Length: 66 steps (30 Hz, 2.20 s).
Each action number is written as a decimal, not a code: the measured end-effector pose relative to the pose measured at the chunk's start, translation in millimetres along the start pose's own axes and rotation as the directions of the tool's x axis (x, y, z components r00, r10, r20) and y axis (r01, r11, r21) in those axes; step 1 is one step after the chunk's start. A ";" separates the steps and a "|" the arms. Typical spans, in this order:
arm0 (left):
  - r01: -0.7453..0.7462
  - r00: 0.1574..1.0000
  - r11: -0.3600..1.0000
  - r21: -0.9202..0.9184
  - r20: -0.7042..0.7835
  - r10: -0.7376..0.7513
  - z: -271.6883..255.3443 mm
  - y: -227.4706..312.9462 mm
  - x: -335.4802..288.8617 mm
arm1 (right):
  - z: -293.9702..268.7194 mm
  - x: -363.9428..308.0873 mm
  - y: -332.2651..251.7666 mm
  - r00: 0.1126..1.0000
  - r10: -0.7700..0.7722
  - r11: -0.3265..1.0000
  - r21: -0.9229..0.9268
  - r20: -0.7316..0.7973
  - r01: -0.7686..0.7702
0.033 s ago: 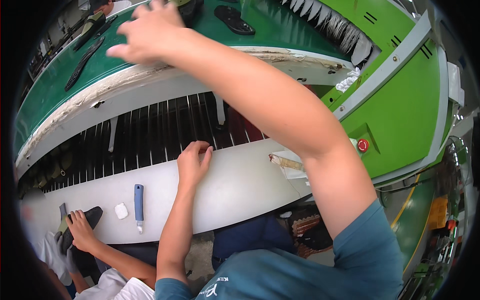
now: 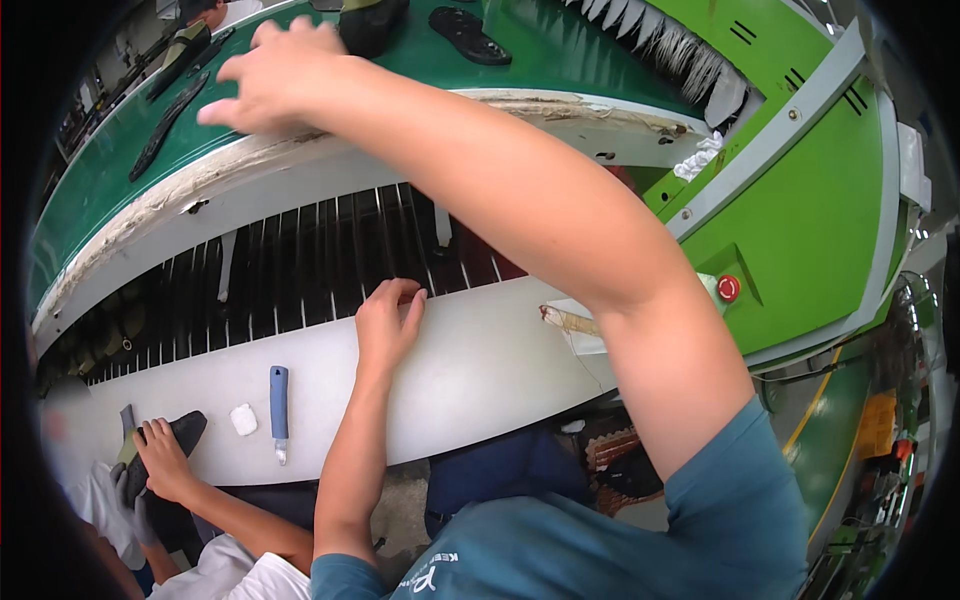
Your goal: The person picks up black shoe soles and green uppers from a conveyor belt and assembles them by hand. They press the components together, inspect the fit, and place the finished shoes back onto the belt.
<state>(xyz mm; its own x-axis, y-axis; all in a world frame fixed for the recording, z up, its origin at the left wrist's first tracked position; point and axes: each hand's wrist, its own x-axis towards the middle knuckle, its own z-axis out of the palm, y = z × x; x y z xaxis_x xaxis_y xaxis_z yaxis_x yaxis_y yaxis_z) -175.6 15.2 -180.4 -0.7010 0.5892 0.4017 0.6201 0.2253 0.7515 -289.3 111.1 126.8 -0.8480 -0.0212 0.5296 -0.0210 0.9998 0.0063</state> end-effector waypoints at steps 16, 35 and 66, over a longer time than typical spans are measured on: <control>0.150 0.987 0.889 -0.434 0.007 -0.163 -22.0 11.4 1.1 | -108.5 -175.4 31.5 0.983 -0.183 0.868 0.470 0.002 0.161; 0.349 0.937 0.160 -0.923 0.339 -0.087 46.6 142.7 2.4 | 25.1 -481.3 8.2 0.835 0.536 0.426 0.814 0.124 -0.394; -0.029 0.644 0.651 -0.759 -0.512 -0.568 13.5 -19.2 117.9 | 38.8 -497.2 48.7 0.683 0.629 -0.279 0.928 0.371 -0.247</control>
<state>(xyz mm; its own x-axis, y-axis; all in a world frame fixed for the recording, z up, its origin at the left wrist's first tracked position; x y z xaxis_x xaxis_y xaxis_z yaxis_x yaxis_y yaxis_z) -265.4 90.8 -154.6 -0.9843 -0.1457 0.0998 0.1567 -0.4595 0.8743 110.7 170.1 -169.2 -0.7890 0.6123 0.0506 -0.2759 -0.2795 -0.9196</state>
